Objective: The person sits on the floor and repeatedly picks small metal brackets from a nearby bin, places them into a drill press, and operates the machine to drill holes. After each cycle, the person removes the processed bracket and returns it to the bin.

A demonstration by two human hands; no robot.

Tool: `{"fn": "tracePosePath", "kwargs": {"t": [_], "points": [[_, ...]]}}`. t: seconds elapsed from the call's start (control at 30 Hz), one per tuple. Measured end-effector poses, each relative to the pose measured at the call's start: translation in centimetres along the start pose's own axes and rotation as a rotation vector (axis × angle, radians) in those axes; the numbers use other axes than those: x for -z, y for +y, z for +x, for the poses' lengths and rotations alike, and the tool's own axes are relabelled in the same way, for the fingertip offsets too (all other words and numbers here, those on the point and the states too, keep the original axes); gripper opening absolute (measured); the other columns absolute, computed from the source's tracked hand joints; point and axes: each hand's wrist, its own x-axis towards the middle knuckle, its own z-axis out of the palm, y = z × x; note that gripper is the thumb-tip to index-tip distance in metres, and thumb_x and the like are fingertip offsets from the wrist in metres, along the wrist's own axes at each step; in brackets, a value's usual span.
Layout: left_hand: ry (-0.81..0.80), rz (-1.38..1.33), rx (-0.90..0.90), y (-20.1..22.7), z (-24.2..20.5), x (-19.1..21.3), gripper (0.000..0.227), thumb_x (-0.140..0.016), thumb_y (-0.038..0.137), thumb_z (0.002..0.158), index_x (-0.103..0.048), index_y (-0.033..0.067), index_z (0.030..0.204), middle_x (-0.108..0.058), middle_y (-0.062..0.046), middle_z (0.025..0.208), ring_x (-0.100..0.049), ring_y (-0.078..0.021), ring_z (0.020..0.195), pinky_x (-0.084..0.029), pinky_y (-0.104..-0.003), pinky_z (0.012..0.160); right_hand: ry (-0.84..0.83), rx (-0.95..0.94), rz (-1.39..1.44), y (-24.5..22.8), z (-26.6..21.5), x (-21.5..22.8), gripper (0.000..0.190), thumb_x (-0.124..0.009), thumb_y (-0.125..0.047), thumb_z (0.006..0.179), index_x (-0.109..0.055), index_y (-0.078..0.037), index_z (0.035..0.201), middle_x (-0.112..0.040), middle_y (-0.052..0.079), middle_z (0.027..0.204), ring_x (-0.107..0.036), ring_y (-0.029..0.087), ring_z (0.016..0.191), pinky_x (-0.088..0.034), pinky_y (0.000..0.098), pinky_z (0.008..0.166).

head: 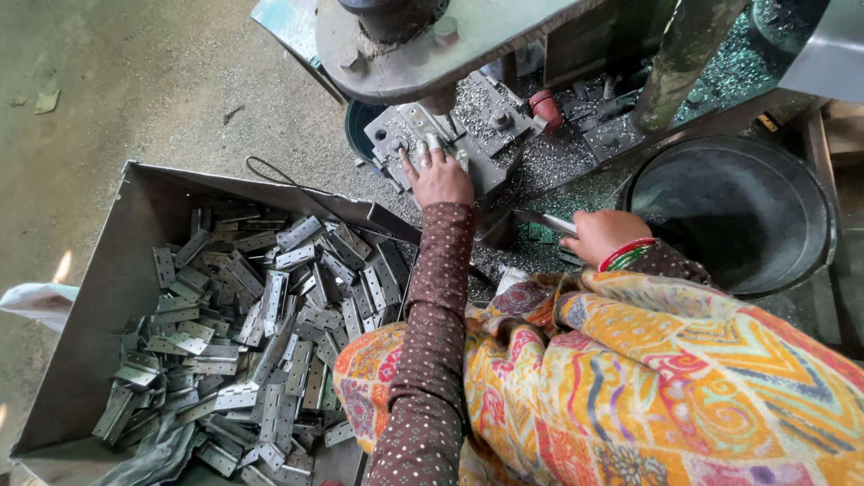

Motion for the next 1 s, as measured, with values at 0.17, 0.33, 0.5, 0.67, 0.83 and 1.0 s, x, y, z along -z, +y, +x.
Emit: {"fn": "tracePosePath", "kwargs": {"t": [0.17,0.33,0.5,0.67,0.83,1.0], "points": [[0.04,-0.057,-0.003,-0.3,-0.1,0.8,0.026,-0.05,0.017,0.096,-0.072,0.0119,0.11,-0.052,-0.01,0.145,-0.048,-0.0258,0.135,-0.012,-0.057,0.121,0.057,-0.023,0.118,1.5,-1.6,-3.5,0.032,-0.062,-0.042,0.088,-0.065,-0.014,0.104,-0.071,0.018,0.082,-0.071,0.039,0.079,-0.055,0.0524,0.069],[0.393,-0.386,-0.097,-2.8,-5.8,-1.0,0.027,-0.059,0.023,0.094,-0.069,0.0085,0.114,-0.063,-0.008,0.132,-0.058,-0.0259,0.125,-0.029,-0.053,0.119,0.018,0.046,0.156,3.4,-1.2,-6.2,0.034,-0.065,-0.041,0.085,-0.067,-0.012,0.104,-0.071,0.021,0.083,-0.069,0.042,0.08,-0.053,0.0536,0.07],[0.772,-0.514,0.355,-11.7,-11.5,-5.9,0.028,-0.068,0.028,0.099,-0.063,0.0096,0.119,-0.065,-0.007,0.122,-0.064,-0.0294,0.116,-0.052,-0.043,0.104,0.004,0.034,0.052,2.6,0.0,-3.5,0.036,-0.066,-0.045,0.089,-0.068,-0.011,0.099,-0.071,0.022,0.083,-0.071,0.042,0.079,-0.055,0.0528,0.071],[0.006,-0.383,0.824,-17.3,-12.8,-11.8,0.056,-0.07,0.038,0.088,-0.053,0.008,0.133,-0.058,-0.013,0.132,-0.061,-0.0313,0.113,-0.048,-0.046,0.098,-0.015,-0.018,-0.043,0.8,-0.1,0.4,0.04,-0.067,-0.05,0.088,-0.068,-0.01,0.095,-0.072,0.02,0.079,-0.071,0.041,0.076,-0.055,0.0544,0.066],[-0.164,-0.113,0.508,-15.1,-12.6,-15.6,0.054,-0.066,0.033,0.088,-0.053,0.0103,0.135,-0.058,-0.013,0.135,-0.063,-0.0291,0.114,-0.045,-0.046,0.097,0.022,-0.013,-0.081,-0.2,-1.0,1.0,0.04,-0.067,-0.05,0.088,-0.069,-0.011,0.095,-0.072,0.019,0.079,-0.071,0.041,0.075,-0.055,0.0531,0.066],[-0.333,-0.01,0.497,-14.5,-10.9,-17.0,0.054,-0.061,0.031,0.094,-0.046,0.006,0.14,-0.064,-0.014,0.121,-0.067,-0.0298,0.1,-0.049,-0.042,0.088,0.046,-0.006,-0.095,0.0,-0.9,1.1,0.038,-0.068,-0.049,0.087,-0.069,-0.012,0.095,-0.072,0.019,0.079,-0.071,0.04,0.075,-0.055,0.0526,0.066]]}}
